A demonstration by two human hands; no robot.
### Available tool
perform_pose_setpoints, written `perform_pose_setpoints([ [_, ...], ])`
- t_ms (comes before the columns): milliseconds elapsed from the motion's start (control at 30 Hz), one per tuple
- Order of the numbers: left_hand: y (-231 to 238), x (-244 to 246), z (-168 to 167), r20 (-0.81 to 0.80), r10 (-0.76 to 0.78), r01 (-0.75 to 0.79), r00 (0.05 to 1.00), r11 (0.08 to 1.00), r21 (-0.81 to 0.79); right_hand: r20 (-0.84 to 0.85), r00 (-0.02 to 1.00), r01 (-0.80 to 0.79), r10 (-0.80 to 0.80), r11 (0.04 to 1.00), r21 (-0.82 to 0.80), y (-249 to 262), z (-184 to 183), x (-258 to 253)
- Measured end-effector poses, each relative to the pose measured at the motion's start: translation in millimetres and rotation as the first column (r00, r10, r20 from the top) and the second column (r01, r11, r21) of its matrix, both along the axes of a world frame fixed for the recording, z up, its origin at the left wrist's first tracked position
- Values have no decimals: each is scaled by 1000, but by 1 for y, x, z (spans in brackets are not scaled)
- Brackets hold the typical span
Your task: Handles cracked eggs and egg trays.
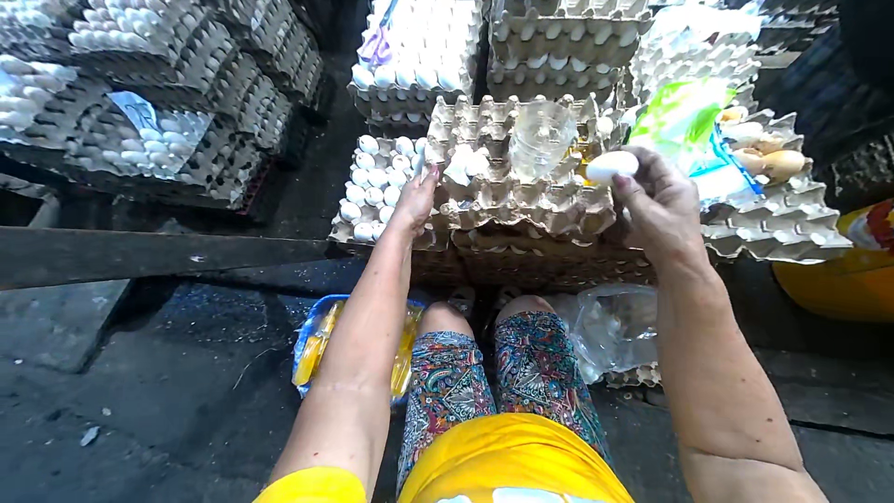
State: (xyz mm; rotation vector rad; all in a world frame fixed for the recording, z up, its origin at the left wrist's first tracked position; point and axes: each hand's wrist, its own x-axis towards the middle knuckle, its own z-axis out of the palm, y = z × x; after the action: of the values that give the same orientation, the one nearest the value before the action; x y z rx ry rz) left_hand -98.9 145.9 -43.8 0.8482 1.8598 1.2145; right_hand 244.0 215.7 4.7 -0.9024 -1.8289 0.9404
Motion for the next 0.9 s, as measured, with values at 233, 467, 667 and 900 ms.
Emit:
perform_pose_setpoints([
  [233,-57,-40,22,64,159,-164,985,983,79,-233,964,103,-131,986,-128,-3,-4,-5],
  [467,-150,-59,45,-77,360,-354,930,932,81,223,952,215,-209,977,-2,1,-36,-29],
  [667,-232,-43,28,-31,434,-434,900,901,-3,324,937,122,-128,992,39,12,-41,-55],
  [900,-293,-13,0,54,525,-523,850,851,-34,378,925,-41,31,999,18,18,-49,-99],
])
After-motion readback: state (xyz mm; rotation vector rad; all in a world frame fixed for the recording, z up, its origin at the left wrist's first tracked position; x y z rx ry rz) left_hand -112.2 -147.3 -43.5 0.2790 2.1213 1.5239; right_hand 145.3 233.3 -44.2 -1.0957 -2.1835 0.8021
